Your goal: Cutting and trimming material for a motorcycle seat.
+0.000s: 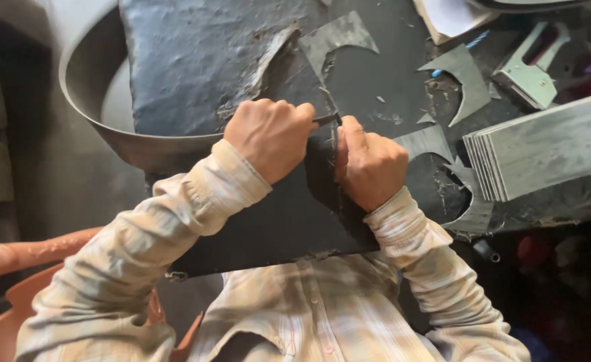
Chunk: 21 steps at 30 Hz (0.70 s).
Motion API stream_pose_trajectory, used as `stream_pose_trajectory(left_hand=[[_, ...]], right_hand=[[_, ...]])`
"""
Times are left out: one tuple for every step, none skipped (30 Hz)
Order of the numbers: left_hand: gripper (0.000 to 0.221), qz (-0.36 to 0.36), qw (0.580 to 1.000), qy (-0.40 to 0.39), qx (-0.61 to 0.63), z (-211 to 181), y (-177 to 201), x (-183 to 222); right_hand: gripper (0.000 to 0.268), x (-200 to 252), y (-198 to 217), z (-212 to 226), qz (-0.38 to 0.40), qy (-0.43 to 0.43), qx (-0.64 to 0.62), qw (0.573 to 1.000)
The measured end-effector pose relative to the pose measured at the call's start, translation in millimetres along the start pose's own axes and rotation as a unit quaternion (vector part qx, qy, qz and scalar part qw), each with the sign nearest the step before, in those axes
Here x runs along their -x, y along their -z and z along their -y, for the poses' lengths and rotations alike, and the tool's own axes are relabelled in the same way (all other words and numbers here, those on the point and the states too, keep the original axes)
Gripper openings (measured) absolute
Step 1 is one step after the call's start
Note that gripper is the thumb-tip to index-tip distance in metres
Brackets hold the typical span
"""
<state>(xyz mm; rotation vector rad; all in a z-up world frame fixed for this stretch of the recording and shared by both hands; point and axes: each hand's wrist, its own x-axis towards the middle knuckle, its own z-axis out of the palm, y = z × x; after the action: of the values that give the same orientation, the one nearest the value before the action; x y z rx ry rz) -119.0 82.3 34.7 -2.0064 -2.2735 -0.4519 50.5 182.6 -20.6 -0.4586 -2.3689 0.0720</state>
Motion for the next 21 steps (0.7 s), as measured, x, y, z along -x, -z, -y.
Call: stream_pose_trajectory(left_hand=[[0.025,-0.001,1.000,0.007,0.004,0,-1,1],[0.020,0.007,1.000,0.008,0.008,1,-1,1],[0.015,0.014,1.000,0.010,0.012,1,-2,1],[0.015,0.013,1.000,0.012,0.016,1,-3,1],[0.014,0.002,1.000,-0.002,0.011,2,-4,1],[0.013,-0.008,1.000,-0.016,0.006,3,-6,1],[0.013,-0.008,1.000,-0.013,0.010,3,-7,1],[0.013,-0.027,0.999,-0.021,0.009,3,-8,3],[0.013,-0.046,0.998,-0.029,0.008,3,-9,4],[0.013,-0.047,0.998,-0.027,0.010,2,-9,5],[0.012,-0.059,0.998,-0.034,0.006,2,-9,6],[0.012,-0.069,0.997,-0.041,0.002,1,-10,7],[0.012,-0.067,0.997,-0.039,0.004,0,-11,8],[0.011,-0.071,0.997,-0.036,-0.018,-1,-12,9],[0.010,-0.075,0.996,-0.032,-0.040,-3,-14,10],[0.010,-0.073,0.996,-0.034,-0.037,-3,-13,10],[0.010,-0.080,0.995,-0.035,-0.043,-3,-13,10],[0.010,-0.086,0.994,-0.036,-0.049,-4,-12,10],[0.010,-0.083,0.995,-0.037,-0.047,-3,-13,10],[0.010,-0.083,0.995,-0.037,-0.048,-3,-12,9],[0.010,-0.084,0.995,-0.037,-0.049,-2,-12,8]], right_hand=[[0.018,0,-1,0,0.006,0.005,-0.002,1.000],[0.019,0,-1,0,0.007,0.007,0.009,1.000],[0.020,0,-2,-1,0.007,0.010,0.020,1.000],[0.020,-2,-1,0,0.012,0.013,0.022,1.000],[0.020,-3,0,0,0.014,0.020,0.032,0.999],[0.021,-4,1,1,0.016,0.026,0.043,0.999],[0.021,-4,-1,0,0.021,0.028,0.043,0.998],[0.021,-3,-3,1,0.023,0.032,0.048,0.998],[0.021,-2,-5,1,0.024,0.037,0.053,0.998],[0.021,-2,-6,0,0.027,0.038,0.053,0.997],[0.021,-3,-7,0,0.023,0.034,0.045,0.998],[0.021,-2,-8,0,0.021,0.027,0.036,0.999],[0.021,-1,-9,0,0.024,0.027,0.036,0.999],[0.021,1,-9,0,0.025,0.019,0.022,0.999],[0.021,3,-9,1,0.027,0.011,0.009,1.000],[0.021,3,-10,1,0.029,0.008,0.011,0.999],[0.021,3,-10,1,0.030,0.001,0.003,1.000],[0.022,4,-10,2,0.030,-0.007,-0.005,1.000],[0.022,4,-12,3,0.032,-0.010,-0.005,0.999],[0.022,4,-14,3,0.031,-0.017,-0.014,0.999],[0.022,5,-15,3,0.030,-0.023,-0.023,0.999]])
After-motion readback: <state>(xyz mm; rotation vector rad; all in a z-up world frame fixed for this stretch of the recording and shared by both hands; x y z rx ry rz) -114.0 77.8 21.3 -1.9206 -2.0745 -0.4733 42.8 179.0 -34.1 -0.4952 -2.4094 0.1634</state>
